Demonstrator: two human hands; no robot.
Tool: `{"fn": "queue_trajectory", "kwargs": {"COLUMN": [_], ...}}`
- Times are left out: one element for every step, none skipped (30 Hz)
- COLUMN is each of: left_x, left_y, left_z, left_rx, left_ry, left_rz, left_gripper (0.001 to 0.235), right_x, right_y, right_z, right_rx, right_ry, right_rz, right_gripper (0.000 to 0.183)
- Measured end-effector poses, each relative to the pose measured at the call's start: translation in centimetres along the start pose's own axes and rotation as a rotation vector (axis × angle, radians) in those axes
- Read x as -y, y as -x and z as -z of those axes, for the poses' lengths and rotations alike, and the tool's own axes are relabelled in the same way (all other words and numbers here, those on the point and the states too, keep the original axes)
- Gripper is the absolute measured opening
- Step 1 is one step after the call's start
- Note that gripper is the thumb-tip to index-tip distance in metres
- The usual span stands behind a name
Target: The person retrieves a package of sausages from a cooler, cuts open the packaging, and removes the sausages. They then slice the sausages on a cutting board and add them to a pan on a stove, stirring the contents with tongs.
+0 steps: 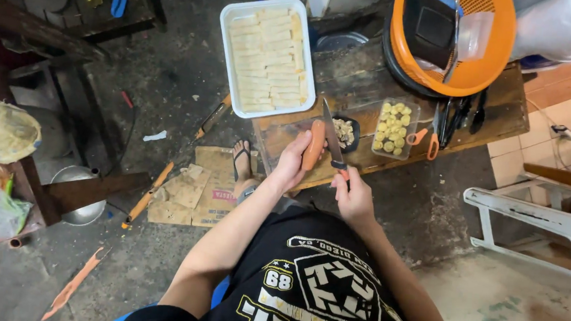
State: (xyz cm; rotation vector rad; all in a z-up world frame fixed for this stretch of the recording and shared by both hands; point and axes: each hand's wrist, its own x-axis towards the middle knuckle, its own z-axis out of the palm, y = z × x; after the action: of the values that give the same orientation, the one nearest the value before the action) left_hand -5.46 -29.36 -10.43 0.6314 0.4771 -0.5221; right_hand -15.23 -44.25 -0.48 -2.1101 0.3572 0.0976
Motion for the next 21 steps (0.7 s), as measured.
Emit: {"fn": "queue_trajectory", "kwargs": {"left_x": [-0.2,-0.4,-0.5,-0.7,-1.0,-0.9,-0.8,-0.7,-0.8,-1.0,-1.1,-1.2,-1.4,-1.5,-1.3,-1.4,-1.6,-1.0,-0.5,0.4,-0.1], "left_y": [0.2,0.4,0.8,1.1,1.3,1.3,1.2,1.1,1.2,1.3,1.4,1.4,1.5,1.3,1.2,1.0,0.9,0.3,-0.2,-0.5,0.0], "left_z": [-0.6,-1.2,-1.7,-2.3,-2.8,-2.8,-2.7,-2.7,-2.7,-2.7,-2.7,-2.6,-2.5,-2.4,-2.1,-1.8,-1.5,-0.8,-0.1,0.6,0.0], "left_rx": [0.018,0.034,0.037,0.034,0.031,0.033,0.023,0.013,0.015,0.011,0.007,0.007,0.010,0.018,0.022,0.022,0.022,0.025,0.018,0.008,0.009], "left_ry": [-0.025,-0.049,-0.046,-0.048,-0.050,-0.049,-0.045,-0.042,-0.042,-0.072,-0.103,-0.104,-0.112,-0.120,-0.122,-0.140,-0.159,-0.165,-0.183,-0.196,-0.198], "left_rz": [-0.018,-0.036,-0.036,-0.046,-0.056,-0.059,-0.059,-0.057,-0.057,-0.056,-0.056,-0.053,-0.053,-0.054,-0.052,-0.061,-0.070,-0.076,-0.077,-0.073,-0.074], "left_gripper": [0.034,0.034,0.034,0.032,0.031,0.031,0.031,0.032,0.032,0.032,0.033,0.033,0.031,0.029,0.029,0.029,0.029,0.029,0.027,0.026,0.026], "right_x": [0.8,1.6,1.8,2.0,2.2,2.0,1.7,1.4,1.5,1.6,1.7,2.5,3.2,3.9,4.1,4.5,5.0,4.7,4.5,4.2,4.1], "right_y": [0.0,0.0,0.1,0.0,-0.1,-0.1,-0.1,0.0,0.0,0.0,0.1,-0.2,-0.6,-1.0,-0.7,-0.6,-0.5,-0.2,0.1,0.6,-0.2], "right_z": [0.2,0.4,0.5,0.6,0.6,0.6,0.6,0.5,0.5,0.6,0.6,0.9,1.1,1.4,1.5,1.5,1.5,1.6,1.6,1.9,1.5], "right_rx": [-0.011,-0.021,-0.022,-0.033,-0.043,-0.045,-0.051,-0.057,-0.059,-0.050,-0.041,-0.042,0.020,0.079,0.073,0.093,0.113,0.109,0.114,0.122,0.121], "right_ry": [0.062,0.123,0.126,0.173,0.220,0.221,0.245,0.269,0.269,0.271,0.272,0.271,0.249,0.226,0.226,0.235,0.244,0.238,0.252,0.270,0.269], "right_rz": [0.039,0.077,0.078,0.100,0.121,0.124,0.135,0.144,0.144,0.146,0.148,0.145,0.102,0.060,0.059,0.029,-0.002,0.004,-0.030,-0.068,-0.067], "right_gripper": [0.015,0.019,0.019,0.022,0.025,0.025,0.025,0.026,0.026,0.026,0.027,0.027,0.028,0.030,0.030,0.030,0.029,0.029,0.029,0.030,0.030]}}
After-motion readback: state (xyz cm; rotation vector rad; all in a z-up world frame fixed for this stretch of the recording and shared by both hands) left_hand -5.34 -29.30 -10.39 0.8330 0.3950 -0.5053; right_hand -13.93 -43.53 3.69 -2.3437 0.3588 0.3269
